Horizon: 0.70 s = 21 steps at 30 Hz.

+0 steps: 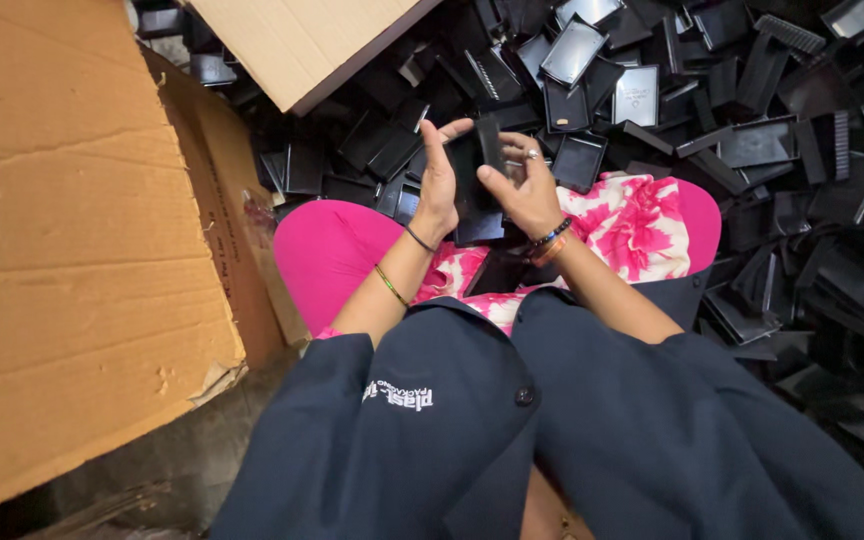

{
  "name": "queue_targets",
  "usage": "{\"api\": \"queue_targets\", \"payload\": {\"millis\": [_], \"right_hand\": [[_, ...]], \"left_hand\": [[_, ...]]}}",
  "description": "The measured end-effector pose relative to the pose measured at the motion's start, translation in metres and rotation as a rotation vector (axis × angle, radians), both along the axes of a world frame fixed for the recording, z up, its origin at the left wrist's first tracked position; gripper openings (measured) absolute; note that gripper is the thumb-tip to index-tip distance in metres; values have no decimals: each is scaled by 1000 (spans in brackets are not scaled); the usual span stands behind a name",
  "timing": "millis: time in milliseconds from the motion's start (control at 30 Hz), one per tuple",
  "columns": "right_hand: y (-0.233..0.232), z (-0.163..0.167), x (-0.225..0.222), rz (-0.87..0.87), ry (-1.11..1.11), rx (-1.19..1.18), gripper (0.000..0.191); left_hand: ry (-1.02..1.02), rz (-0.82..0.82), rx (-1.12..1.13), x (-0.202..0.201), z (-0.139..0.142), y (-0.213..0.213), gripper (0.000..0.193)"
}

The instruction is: The person sits on the floor and repeatedly picks up small black plastic parts from a pile, briefly inspects them, and places them into a cardboard box. The person handles the parts one at a time throughout the clip.

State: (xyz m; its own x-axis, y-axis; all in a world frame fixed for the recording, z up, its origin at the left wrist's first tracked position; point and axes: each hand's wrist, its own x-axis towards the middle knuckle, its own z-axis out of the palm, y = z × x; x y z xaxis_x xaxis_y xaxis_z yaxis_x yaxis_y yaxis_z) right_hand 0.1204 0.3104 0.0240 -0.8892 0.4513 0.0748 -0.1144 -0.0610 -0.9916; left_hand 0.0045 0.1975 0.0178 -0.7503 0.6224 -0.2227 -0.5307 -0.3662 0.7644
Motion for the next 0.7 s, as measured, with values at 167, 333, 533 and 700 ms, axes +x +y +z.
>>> {"api": "queue_targets", "payload": {"millis": [167,333,533,700], "right_hand": [[-15,19,3,30,49,73,54],[-26,28,3,-21,69,116,53],[-23,37,5,-92,140,433,47],[-20,36,2,-15,203,459,57]], "left_hand": [[36,90,-49,-8,5,-4,77],[78,74,-32,-3,4,-2,79],[208,115,25,13,20,-3,55],[169,195,78,9,30,-8,61]]}}
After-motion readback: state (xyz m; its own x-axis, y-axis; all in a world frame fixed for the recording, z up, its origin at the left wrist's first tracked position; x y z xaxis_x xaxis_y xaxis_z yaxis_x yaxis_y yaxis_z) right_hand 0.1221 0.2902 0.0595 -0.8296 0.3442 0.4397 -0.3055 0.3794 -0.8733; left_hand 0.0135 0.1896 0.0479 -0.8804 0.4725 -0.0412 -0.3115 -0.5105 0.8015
